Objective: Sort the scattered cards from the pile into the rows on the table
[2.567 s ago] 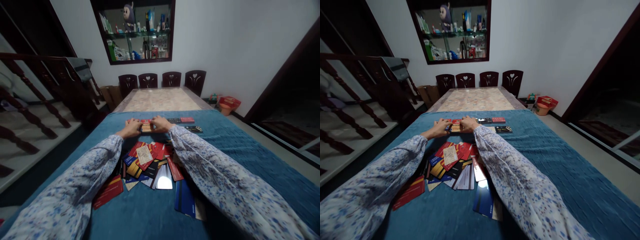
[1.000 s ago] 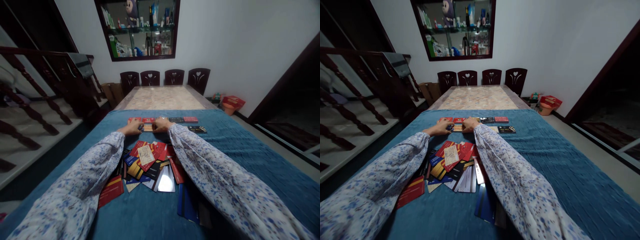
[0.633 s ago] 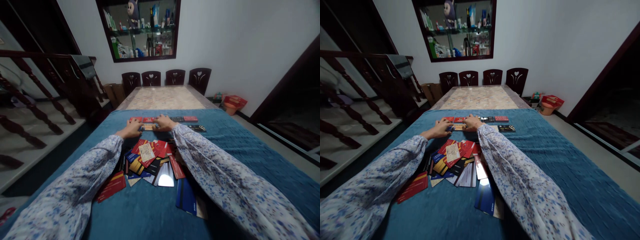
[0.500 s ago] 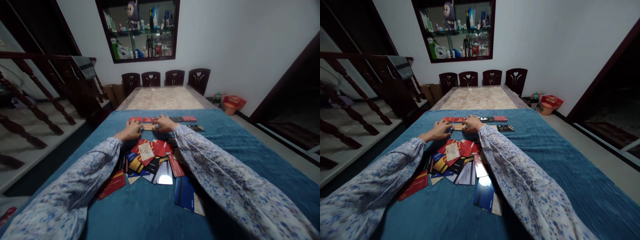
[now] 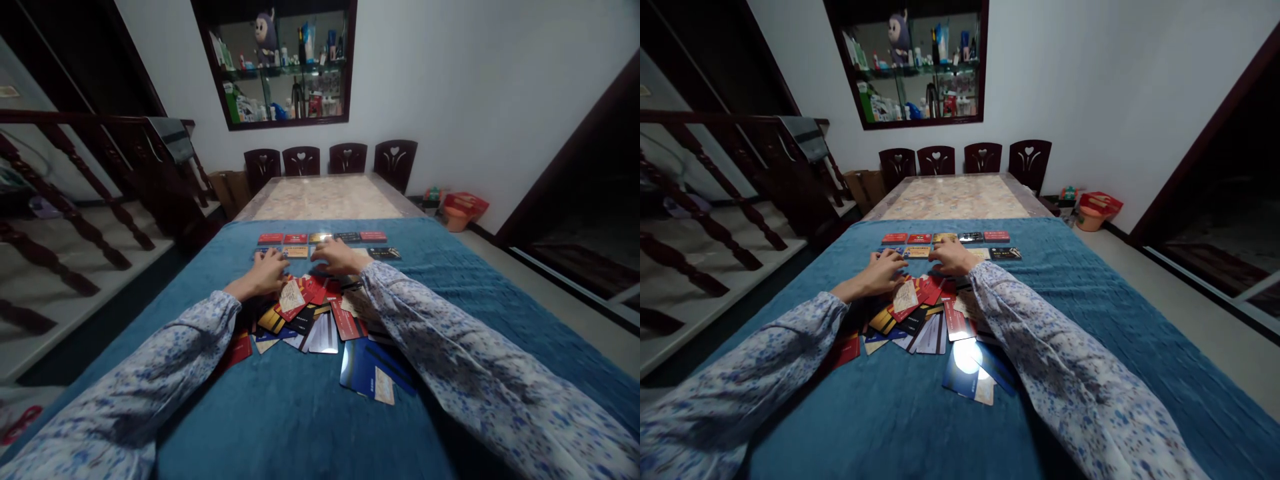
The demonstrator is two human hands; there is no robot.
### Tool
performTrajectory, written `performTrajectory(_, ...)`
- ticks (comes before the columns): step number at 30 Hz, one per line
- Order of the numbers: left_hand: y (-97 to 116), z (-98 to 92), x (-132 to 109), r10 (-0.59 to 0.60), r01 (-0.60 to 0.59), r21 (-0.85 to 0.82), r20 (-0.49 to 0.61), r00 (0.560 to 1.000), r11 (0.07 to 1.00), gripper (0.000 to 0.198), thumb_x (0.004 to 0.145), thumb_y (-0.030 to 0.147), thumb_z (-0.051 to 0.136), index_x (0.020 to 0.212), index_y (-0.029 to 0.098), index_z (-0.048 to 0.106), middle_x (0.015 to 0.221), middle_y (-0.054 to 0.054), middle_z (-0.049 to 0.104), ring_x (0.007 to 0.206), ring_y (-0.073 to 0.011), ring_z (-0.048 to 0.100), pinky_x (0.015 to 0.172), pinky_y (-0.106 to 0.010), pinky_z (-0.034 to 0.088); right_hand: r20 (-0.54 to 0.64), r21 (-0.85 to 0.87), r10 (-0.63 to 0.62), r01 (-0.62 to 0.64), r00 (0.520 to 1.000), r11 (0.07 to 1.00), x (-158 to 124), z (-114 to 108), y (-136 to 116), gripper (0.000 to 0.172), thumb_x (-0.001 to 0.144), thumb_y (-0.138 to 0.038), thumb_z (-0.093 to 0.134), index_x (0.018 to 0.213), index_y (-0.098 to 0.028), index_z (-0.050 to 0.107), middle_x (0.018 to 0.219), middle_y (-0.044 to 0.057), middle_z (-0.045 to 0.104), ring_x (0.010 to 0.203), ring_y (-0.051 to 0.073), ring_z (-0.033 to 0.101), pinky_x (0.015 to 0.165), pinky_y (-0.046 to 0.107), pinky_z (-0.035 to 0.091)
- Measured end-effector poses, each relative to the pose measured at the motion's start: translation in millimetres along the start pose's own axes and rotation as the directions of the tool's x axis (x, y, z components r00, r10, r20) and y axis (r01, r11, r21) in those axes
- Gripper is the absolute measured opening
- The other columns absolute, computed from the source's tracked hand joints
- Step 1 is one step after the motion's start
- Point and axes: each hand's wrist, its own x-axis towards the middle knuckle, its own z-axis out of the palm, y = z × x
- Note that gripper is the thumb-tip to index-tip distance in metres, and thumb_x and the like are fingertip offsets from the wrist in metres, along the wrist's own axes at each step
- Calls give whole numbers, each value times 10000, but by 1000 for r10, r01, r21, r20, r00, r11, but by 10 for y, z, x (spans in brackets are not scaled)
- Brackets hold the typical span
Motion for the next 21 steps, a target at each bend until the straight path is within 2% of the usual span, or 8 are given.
performTrajectory(7, 211, -41, -241, -18, 19, 78, -20, 1000, 997, 298, 954, 337, 476, 1074, 193, 708, 1222, -157, 635, 1217, -339, 458, 978, -543, 331, -49, 43, -86, 88, 995, 995, -151, 103, -200, 335, 956, -343, 563, 1234, -223, 705, 1277, 118, 666, 1174, 285, 464, 869, 384, 350)
performTrajectory(11, 362, -26, -361, -36, 42, 123, -53, 998, 991, 408, 987, 437, 416, 1017, 169, 722, 1152, -185, 665, 1160, -356, 489, 966, -556, 335, -62, 57, -148, 152, 987, 987, -145, 144, -370, 362, 966, -280, 518, 1290, -240, 674, 1365, 102, 631, 1195, 290, 451, 879, 392, 364)
performTrajectory(14, 492, -3, -416, -57, 65, 148, -62, 996, 987, 497, 987, 533, 396, 1062, 165, 721, 1128, -202, 685, 1141, -376, 509, 959, -568, 343, -40, 81, -190, 193, 981, 978, -127, 139, -468, 357, 982, -262, 480, 1280, -245, 676, 1410, 92, 611, 1225, 297, 432, 882, 399, 367)
performTrajectory(18, 652, 53, -460, -102, 106, 129, -33, 994, 986, 531, 989, 565, 382, 1087, 176, 730, 1174, -200, 694, 1160, -393, 521, 970, -589, 340, -31, 89, -203, 205, 979, 975, -145, 128, -538, 276, 958, -273, 539, 1161, -231, 721, 1397, 83, 626, 1215, 296, 428, 879, 391, 355)
performTrajectory(21, 753, 89, -499, -134, 140, 90, -72, 988, 986, 485, 972, 538, 444, 1112, 170, 727, 1191, -199, 690, 1171, -396, 523, 987, -584, 339, -47, 94, -219, 223, 974, 970, -184, 154, -549, 215, 932, -261, 579, 1068, -222, 739, 1318, 89, 671, 1158, 279, 447, 859, 375, 344)
